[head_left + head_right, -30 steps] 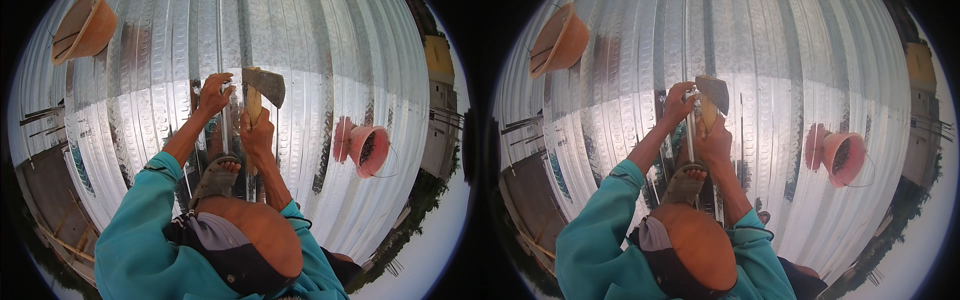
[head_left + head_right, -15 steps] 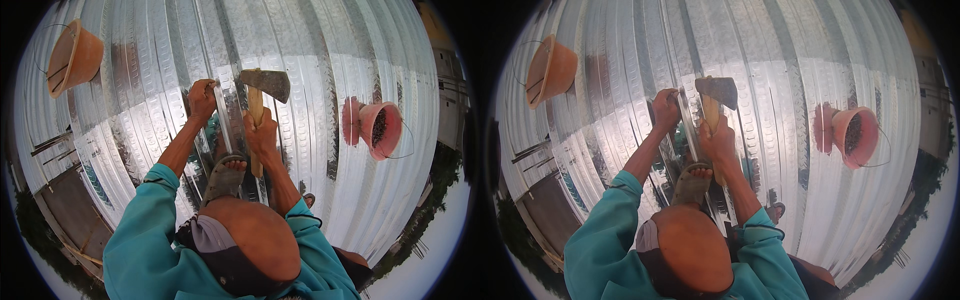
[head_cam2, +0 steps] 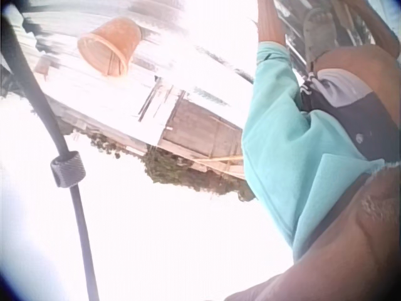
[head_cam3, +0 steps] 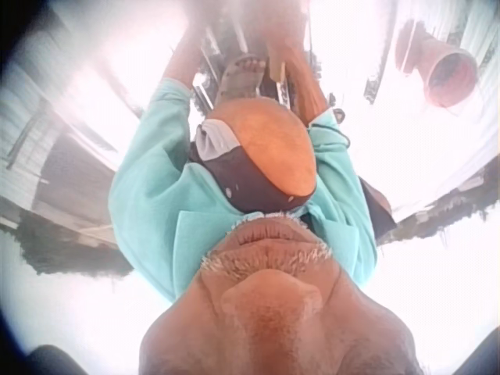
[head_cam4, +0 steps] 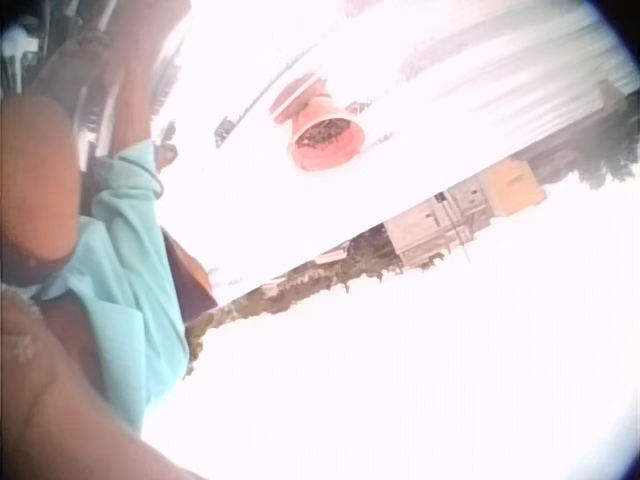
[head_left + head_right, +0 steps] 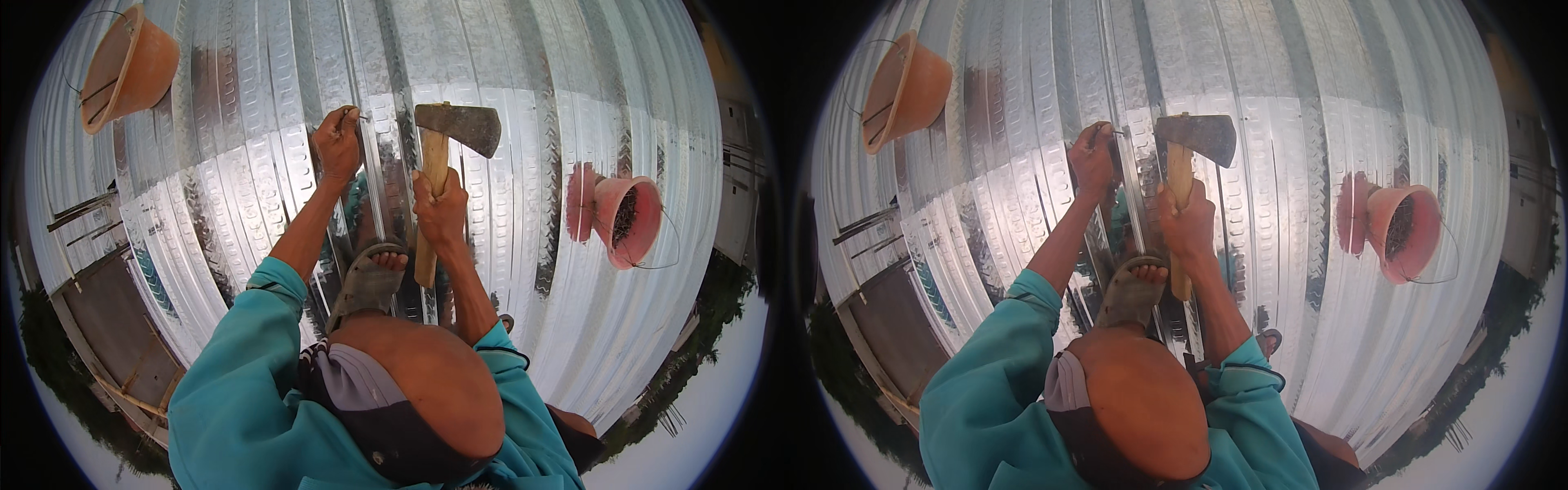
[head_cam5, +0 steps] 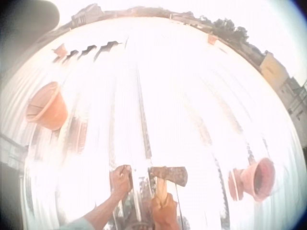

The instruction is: The person walks on a corrugated metal roof and uses a hammer to drive nails into the roof panels. They retrieve nails from a pink bucket and secure the panels to the underlying structure while another worker is present nearby.

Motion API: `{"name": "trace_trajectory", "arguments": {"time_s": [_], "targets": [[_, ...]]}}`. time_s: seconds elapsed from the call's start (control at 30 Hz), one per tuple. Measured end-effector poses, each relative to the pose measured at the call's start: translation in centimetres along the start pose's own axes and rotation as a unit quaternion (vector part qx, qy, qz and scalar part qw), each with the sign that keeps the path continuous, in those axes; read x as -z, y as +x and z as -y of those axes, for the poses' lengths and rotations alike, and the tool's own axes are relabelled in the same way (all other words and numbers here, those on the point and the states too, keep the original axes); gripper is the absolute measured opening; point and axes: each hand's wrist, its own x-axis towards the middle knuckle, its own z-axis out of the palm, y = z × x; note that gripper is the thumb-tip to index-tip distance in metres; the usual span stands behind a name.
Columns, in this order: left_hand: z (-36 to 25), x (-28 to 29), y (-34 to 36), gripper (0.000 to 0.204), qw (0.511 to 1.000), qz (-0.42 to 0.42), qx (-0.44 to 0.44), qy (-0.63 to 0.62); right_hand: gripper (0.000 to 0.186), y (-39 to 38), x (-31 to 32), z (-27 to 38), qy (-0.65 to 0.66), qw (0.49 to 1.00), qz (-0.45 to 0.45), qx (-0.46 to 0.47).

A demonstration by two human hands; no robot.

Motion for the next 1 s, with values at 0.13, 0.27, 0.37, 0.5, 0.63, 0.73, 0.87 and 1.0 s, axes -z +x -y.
{"name": "trace_trajectory", "arguments": {"time_s": [0.13,0.27,0.37,0.5,0.63,0.73,0.87,1.0], "targets": [[1.6,0.5,-0.5,0.017,0.993,-0.005,-0.078,0.087,0.036,-0.3,-0.1,0.5,-0.043,0.999,0.023,-0.014],[1.3,-0.5,-0.2,0.011,0.986,-0.021,-0.148,0.072,0.036,-0.6,-0.6,0.0,-0.056,0.998,0.032,-0.002],[1.7,-0.6,-0.2,0.008,0.980,-0.006,-0.164,0.113,0.036,-0.5,-0.2,1.0,-0.086,0.995,0.041,0.011],[2.5,-0.9,-1.0,0.007,0.986,-0.003,-0.143,0.081,0.035,-0.1,-0.1,0.9,-0.134,0.989,0.057,0.015],[3.3,-0.9,-0.7,0.011,0.982,-0.003,-0.172,0.081,0.035,0.5,-1.7,1.7,-0.209,0.972,0.071,0.079],[3.1,-1.2,-0.7,0.012,0.984,-0.010,-0.169,0.052,0.035,0.7,-3.0,3.1,-0.217,0.955,0.041,0.198],[3.7,-1.0,-1.1,0.017,0.986,0.003,-0.164,0.033,0.035,0.7,-4.5,2.8,-0.260,0.933,0.064,0.242],[5.7,-1.1,-1.5,0.025,0.989,0.012,-0.138,0.048,0.041,1.1,-5.4,3.0,-0.360,0.908,0.142,0.159]]}}
